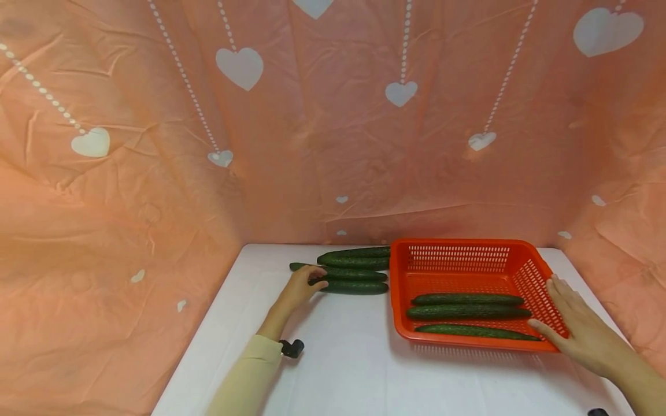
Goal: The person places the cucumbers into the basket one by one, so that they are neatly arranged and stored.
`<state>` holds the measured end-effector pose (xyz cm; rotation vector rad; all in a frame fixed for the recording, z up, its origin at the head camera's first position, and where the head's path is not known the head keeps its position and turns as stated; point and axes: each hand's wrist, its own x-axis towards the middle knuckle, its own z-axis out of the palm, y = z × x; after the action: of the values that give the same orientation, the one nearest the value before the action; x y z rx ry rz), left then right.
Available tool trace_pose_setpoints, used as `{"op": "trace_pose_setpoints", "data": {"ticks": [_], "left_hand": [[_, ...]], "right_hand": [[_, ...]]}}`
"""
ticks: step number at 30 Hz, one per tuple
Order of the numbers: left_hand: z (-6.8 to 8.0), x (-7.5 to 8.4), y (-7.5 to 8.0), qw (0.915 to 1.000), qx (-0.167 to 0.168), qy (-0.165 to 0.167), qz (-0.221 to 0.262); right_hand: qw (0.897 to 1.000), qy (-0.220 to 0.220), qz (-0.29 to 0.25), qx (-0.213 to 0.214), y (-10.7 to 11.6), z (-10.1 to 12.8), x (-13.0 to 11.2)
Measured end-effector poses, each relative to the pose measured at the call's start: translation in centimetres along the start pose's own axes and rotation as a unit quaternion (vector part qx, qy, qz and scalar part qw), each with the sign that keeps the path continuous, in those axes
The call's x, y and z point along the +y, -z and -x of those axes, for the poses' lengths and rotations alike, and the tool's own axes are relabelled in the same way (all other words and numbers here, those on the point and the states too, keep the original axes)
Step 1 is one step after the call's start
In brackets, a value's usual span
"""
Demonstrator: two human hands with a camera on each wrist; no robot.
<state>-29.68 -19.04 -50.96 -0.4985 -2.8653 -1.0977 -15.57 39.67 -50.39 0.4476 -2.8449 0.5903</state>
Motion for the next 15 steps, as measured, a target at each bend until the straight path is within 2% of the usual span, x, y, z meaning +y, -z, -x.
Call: {"op": "trace_pose_setpoints", "data": {"ticks": [8, 15], "left_hand": [[0.1, -1.4, 0.4, 0.9965, -0.004, 0.0, -0.083], [0.3, -1.9, 0.6, 0.9966, -0.014, -0.004, -0.081]], "right_hand": [[1.0, 0.0, 0.0, 0.004, 0.0, 0.0, 0.0], [1.0, 0.0, 0.005, 0.005, -0.1, 0.0, 0.1]]}}
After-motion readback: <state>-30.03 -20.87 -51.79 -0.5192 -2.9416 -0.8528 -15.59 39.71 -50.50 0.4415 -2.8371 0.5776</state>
